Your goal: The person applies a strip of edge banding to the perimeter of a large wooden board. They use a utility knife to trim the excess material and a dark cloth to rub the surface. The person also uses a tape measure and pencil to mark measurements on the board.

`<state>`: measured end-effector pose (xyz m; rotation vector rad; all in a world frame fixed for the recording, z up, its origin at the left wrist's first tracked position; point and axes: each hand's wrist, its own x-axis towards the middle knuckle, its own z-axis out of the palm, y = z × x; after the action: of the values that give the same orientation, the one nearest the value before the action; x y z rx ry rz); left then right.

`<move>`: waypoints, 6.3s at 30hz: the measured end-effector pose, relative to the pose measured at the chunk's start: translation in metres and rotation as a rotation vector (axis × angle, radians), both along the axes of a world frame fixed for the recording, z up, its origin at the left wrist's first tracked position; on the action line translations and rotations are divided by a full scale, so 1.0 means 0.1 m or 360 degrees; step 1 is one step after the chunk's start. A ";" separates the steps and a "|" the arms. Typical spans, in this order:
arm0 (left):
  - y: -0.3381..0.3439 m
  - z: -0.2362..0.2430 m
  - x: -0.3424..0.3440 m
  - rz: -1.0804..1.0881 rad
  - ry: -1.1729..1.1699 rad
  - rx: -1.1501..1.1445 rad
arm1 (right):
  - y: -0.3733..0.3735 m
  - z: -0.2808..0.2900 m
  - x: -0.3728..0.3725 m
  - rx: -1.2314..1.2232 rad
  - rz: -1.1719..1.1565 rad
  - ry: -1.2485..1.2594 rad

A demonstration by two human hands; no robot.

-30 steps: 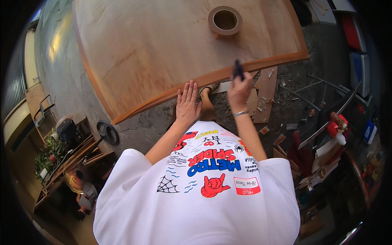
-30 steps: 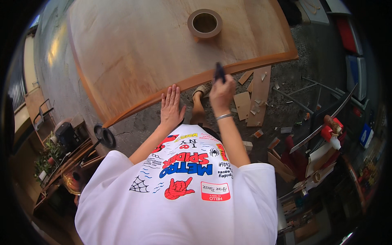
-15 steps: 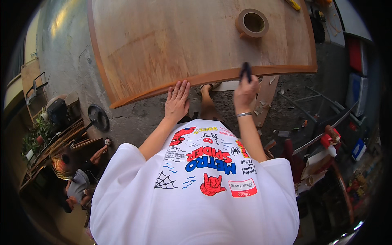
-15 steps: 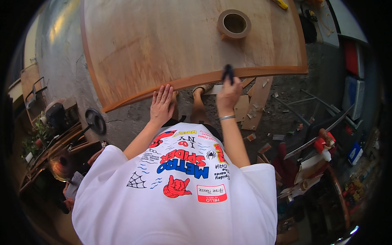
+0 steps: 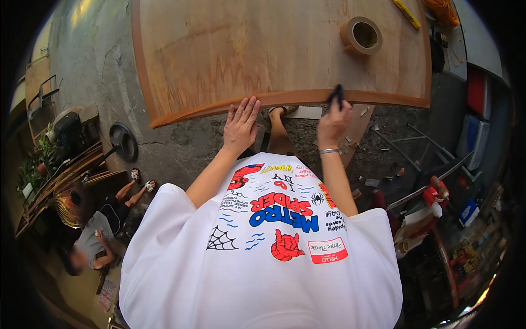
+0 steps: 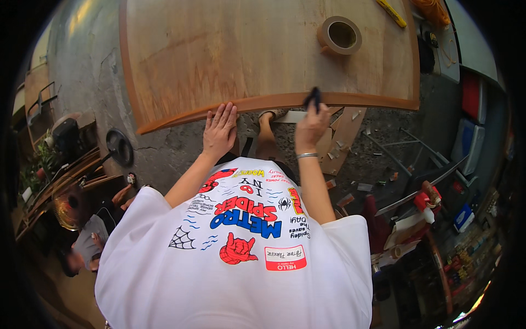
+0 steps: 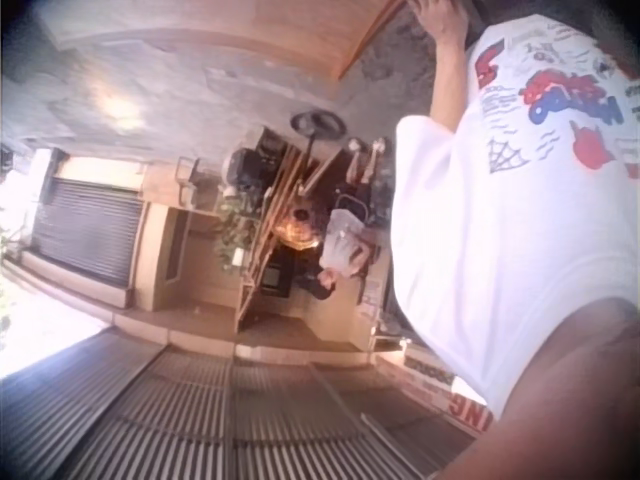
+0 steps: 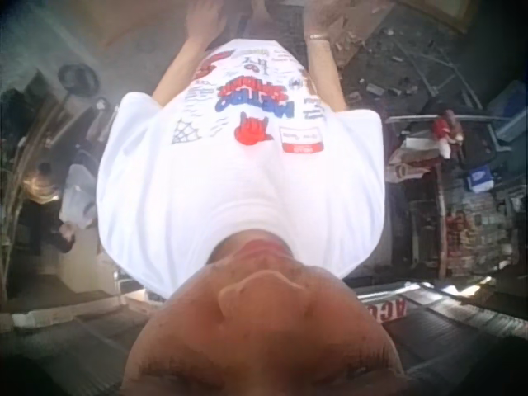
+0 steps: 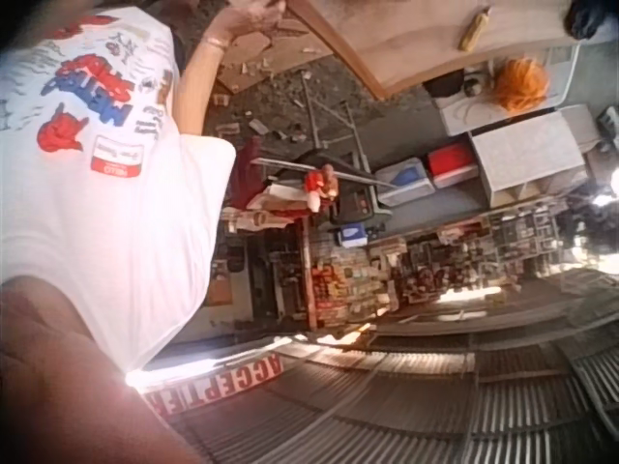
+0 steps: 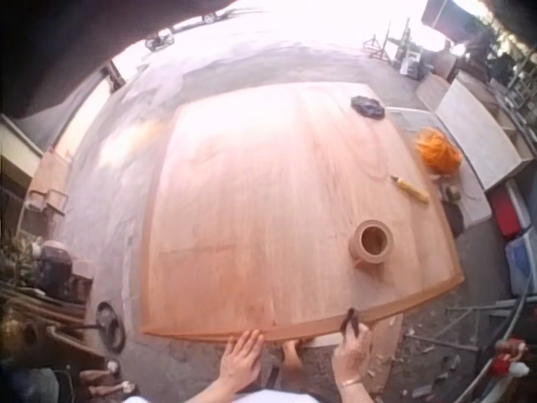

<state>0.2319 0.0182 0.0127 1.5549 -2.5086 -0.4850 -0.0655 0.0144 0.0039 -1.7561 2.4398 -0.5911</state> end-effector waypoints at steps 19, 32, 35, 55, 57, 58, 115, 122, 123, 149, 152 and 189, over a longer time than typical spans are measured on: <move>-0.05 0.04 0.61 0.0039 -0.0083 -0.0010 | -0.02 0.16 1.08 0.0140 0.0289 -0.0061; -0.21 0.30 2.86 0.1349 0.0755 0.0060 | 0.05 0.05 0.93 0.0113 -0.0083 0.0132; -0.25 0.22 3.09 0.1263 0.0993 0.0271 | 0.05 0.02 1.20 0.0100 -0.0089 0.0105; -0.40 0.21 3.16 0.1203 0.0894 0.0141 | 0.18 0.02 2.70 -0.0011 0.0247 0.0146; -0.44 0.16 3.21 0.1381 0.1107 0.0316 | 0.15 0.06 2.15 0.0023 -0.0184 0.0100; -0.51 0.13 3.27 0.1543 0.1315 0.0479 | 0.15 0.06 2.17 -0.0024 -0.0174 0.0059; -0.52 0.05 3.45 0.1532 0.1410 0.0775 | -0.18 0.22 3.21 0.0087 0.0438 0.0095; -0.54 0.02 3.47 0.1498 0.1418 0.0827 | -0.32 0.17 1.88 0.0048 -0.0309 0.0412; -0.55 0.04 3.44 0.1497 0.1413 0.0791 | -0.28 0.16 2.24 0.0135 -0.0229 0.0320; -0.56 0.16 -1.52 -0.0724 -0.0211 0.0444 | 0.02 0.06 -0.33 0.0021 0.0059 -0.0027; -0.66 0.14 -2.17 -0.0798 -0.0182 0.0430 | 0.01 0.08 -1.02 0.0030 -0.0101 -0.0024; -0.86 0.09 -3.34 -0.0870 -0.0139 0.0351 | -0.19 0.13 -2.79 0.0151 -0.0349 -0.0055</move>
<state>-0.1022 -0.0675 0.0219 0.9355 -3.0299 -0.7972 -0.3441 -0.0049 0.0172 -1.4434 2.6089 -0.5082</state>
